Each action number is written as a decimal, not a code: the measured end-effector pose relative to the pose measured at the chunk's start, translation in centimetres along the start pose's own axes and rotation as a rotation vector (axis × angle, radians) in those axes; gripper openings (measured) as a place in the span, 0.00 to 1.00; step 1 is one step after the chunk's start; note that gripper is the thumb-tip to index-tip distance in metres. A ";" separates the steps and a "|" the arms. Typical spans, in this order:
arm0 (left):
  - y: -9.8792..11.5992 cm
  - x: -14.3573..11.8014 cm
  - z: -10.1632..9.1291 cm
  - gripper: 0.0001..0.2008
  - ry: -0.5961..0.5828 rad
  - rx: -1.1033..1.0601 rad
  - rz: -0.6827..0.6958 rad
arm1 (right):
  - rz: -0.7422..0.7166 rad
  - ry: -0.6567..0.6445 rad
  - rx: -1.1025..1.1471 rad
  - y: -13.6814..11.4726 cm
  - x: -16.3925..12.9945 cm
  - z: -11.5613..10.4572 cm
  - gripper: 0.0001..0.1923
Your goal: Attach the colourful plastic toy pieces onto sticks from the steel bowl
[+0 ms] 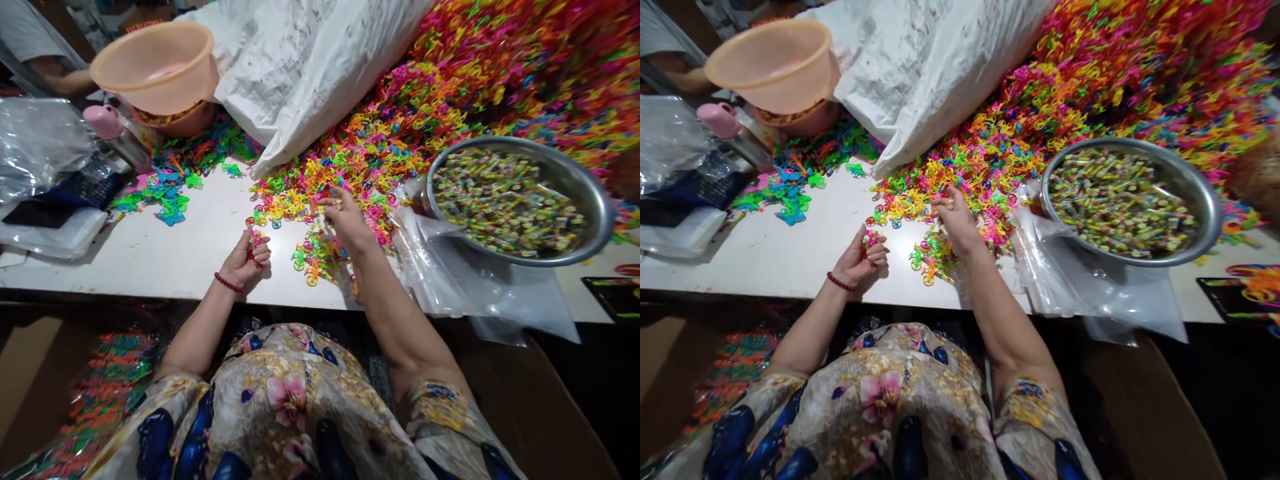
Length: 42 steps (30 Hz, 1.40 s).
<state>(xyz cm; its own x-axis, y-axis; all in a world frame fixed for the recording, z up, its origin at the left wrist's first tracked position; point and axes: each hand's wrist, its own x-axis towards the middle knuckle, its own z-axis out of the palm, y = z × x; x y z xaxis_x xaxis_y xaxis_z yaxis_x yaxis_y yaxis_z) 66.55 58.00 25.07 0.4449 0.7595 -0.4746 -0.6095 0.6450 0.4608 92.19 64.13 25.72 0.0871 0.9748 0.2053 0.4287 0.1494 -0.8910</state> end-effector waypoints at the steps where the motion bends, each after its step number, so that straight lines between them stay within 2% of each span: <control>1: -0.1 0.0 0.1 0.21 -0.017 0.012 0.015 | 0.070 -0.061 0.126 -0.7 -1.5 0.4 0.31; 4: -0.7 0.1 0.3 0.18 -0.010 0.055 0.076 | 0.177 -0.185 0.335 -2.2 -5.9 1.7 0.30; 7: -1.3 0.4 0.2 0.16 0.018 0.117 0.104 | 0.233 -0.238 0.293 -2.5 -8.8 2.8 0.24; 11: -2.1 0.7 0.0 0.07 -0.020 0.128 0.176 | 0.224 -0.226 0.186 -2.1 -10.5 3.8 0.16; 15: -3.2 0.5 -0.3 0.05 -0.030 0.211 0.203 | 0.271 -0.244 0.216 -2.4 -10.5 4.5 0.16; 17: -3.6 0.4 -0.7 0.06 0.072 0.404 0.284 | 0.239 -0.224 0.186 -2.6 -10.3 4.7 0.15; 19: -3.5 0.4 -1.4 0.07 0.278 0.629 0.500 | 0.155 -0.192 0.096 -2.6 -10.1 4.9 0.12; 22: -1.9 0.8 -3.0 0.10 0.663 0.963 0.870 | 0.051 -0.198 -0.043 -2.7 -9.5 5.6 0.10; 24: -0.6 1.3 -4.1 0.13 0.783 1.234 0.957 | 0.004 -0.221 -0.103 -2.8 -8.8 6.5 0.11; 26: 0.2 1.8 -5.0 0.12 0.745 1.466 0.921 | -0.042 -0.232 -0.154 -3.2 -7.8 7.8 0.14; 28: 0.2 2.1 -5.2 0.09 0.659 1.537 0.845 | -0.065 -0.251 -0.209 -3.7 -6.9 9.3 0.21; 30: -0.4 2.0 -5.1 0.07 0.574 1.462 0.789 | -0.059 -0.293 -0.279 -4.0 -6.1 10.5 0.24; 32: -1.2 1.7 -5.0 0.05 0.547 1.319 0.773 | -0.027 -0.330 -0.308 -4.1 -5.8 11.3 0.18; 33: -1.5 1.5 -5.0 0.05 0.573 1.242 0.782 | -0.001 -0.330 -0.287 -4.0 -5.8 11.6 0.14; 36: -1.7 1.0 -5.4 0.08 0.711 1.033 0.803 | 0.112 -0.294 -0.117 -3.5 -6.4 11.4 0.09; 37: -1.6 0.9 -5.5 0.09 0.715 0.978 0.798 | 0.150 -0.292 -0.068 -3.4 -6.7 11.2 0.08; 39: -1.3 0.7 -5.6 0.12 0.642 0.947 0.791 | 0.204 -0.310 -0.019 -3.3 -7.2 10.5 0.07; 42: -1.1 0.3 -5.0 0.11 0.489 1.084 0.823 | 0.252 -0.333 0.026 -3.6 -7.6 9.6 0.08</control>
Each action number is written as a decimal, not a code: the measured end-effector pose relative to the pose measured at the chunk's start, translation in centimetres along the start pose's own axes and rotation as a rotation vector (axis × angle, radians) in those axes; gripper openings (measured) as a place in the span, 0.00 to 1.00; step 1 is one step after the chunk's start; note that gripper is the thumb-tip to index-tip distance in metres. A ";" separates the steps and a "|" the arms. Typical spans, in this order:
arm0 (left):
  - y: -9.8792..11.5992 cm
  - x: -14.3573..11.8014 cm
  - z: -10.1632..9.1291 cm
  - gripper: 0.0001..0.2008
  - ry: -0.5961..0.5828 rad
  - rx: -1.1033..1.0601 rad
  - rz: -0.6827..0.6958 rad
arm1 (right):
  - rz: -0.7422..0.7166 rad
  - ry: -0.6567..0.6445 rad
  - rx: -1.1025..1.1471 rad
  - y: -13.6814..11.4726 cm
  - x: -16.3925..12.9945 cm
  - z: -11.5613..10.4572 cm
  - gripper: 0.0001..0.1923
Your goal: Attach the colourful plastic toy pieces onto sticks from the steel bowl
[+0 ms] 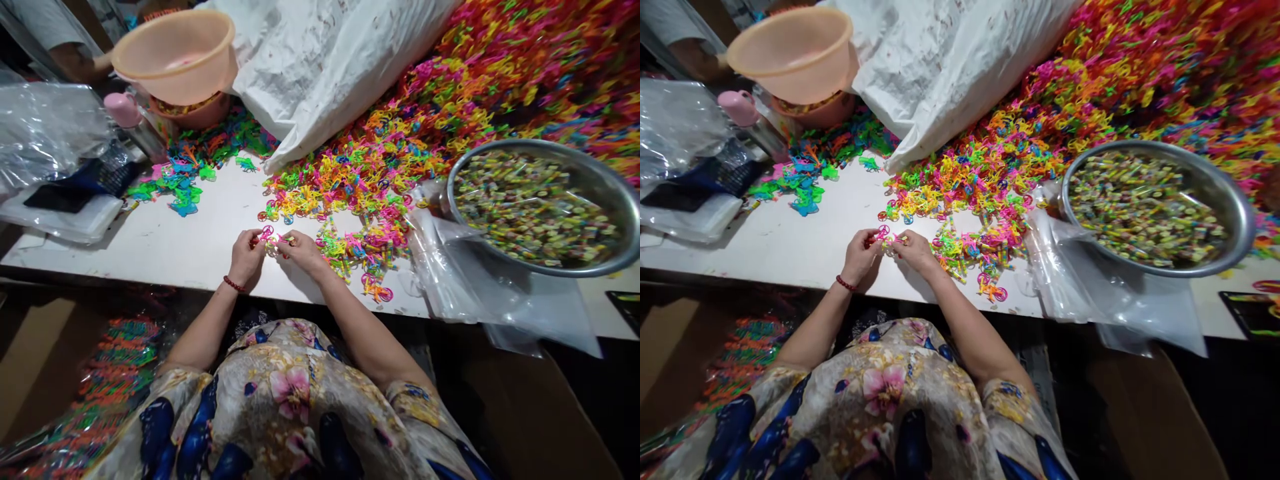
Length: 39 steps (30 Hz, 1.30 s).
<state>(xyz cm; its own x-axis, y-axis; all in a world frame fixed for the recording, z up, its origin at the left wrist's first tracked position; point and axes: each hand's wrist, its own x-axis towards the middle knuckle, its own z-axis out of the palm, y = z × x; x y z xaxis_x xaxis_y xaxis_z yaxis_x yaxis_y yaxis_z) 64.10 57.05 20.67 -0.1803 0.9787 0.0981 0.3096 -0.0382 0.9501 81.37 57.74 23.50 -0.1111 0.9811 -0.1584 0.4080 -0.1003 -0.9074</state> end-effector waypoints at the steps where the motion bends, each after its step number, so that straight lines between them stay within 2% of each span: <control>1: 0.3 -0.1 0.0 0.09 -0.027 0.032 0.042 | 0.008 -0.006 0.015 -0.1 -0.2 -0.2 0.09; 4: 1.3 -0.6 0.3 0.05 -0.018 0.101 0.118 | -0.013 0.025 -0.048 -0.4 -0.7 -0.4 0.09; 8: 2.1 -1.3 0.9 0.04 0.022 0.226 0.228 | -0.124 0.110 -0.299 -0.7 -1.4 -0.3 0.08; 12: 2.7 -1.8 0.9 0.04 -0.001 0.353 0.294 | -0.207 0.092 -0.515 -0.9 -2.0 -0.6 0.09; 16: 3.2 -1.5 0.4 0.02 -0.022 0.395 0.145 | -0.287 0.041 -0.700 -1.1 -2.7 -1.2 0.08; 19: 3.5 -0.7 -0.2 0.01 -0.096 0.241 -0.053 | -0.322 0.027 -0.767 -0.9 -2.8 -1.6 0.10; 23: 3.8 0.3 -0.6 0.07 -0.145 -0.318 -0.336 | -0.319 0.151 -0.615 0.1 -1.5 -2.0 0.16; 25: 3.9 0.5 -0.6 0.10 -0.142 -0.577 -0.437 | -0.350 0.258 -0.499 0.5 -0.7 -2.3 0.22; 27: 3.8 0.6 -0.6 0.10 -0.174 -0.762 -0.527 | -0.374 0.315 -0.382 0.8 -0.4 -2.6 0.23; 29: 3.6 0.4 -0.4 0.09 -0.211 -0.882 -0.598 | -0.337 0.273 -0.237 0.7 -0.9 -2.8 0.22; 32: 3.4 -0.2 0.0 0.08 -0.264 -0.993 -0.634 | -0.186 0.122 -0.018 0.4 -2.4 -2.7 0.23; 35: 3.6 -0.9 0.3 0.06 -0.369 -1.093 -0.671 | -0.060 0.071 0.111 0.4 -3.9 -2.4 0.24; 39: 4.3 -1.7 0.7 0.02 -0.548 -1.131 -0.872 | 0.041 -0.002 0.345 0.7 -4.5 -2.2 0.27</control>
<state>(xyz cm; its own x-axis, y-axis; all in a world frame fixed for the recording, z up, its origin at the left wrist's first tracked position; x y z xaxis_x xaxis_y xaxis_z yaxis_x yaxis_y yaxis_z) 66.45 55.34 24.39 0.5121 0.7189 -0.4700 -0.6045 0.6904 0.3974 84.14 53.62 24.39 -0.1031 0.9748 -0.1977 0.0819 -0.1897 -0.9784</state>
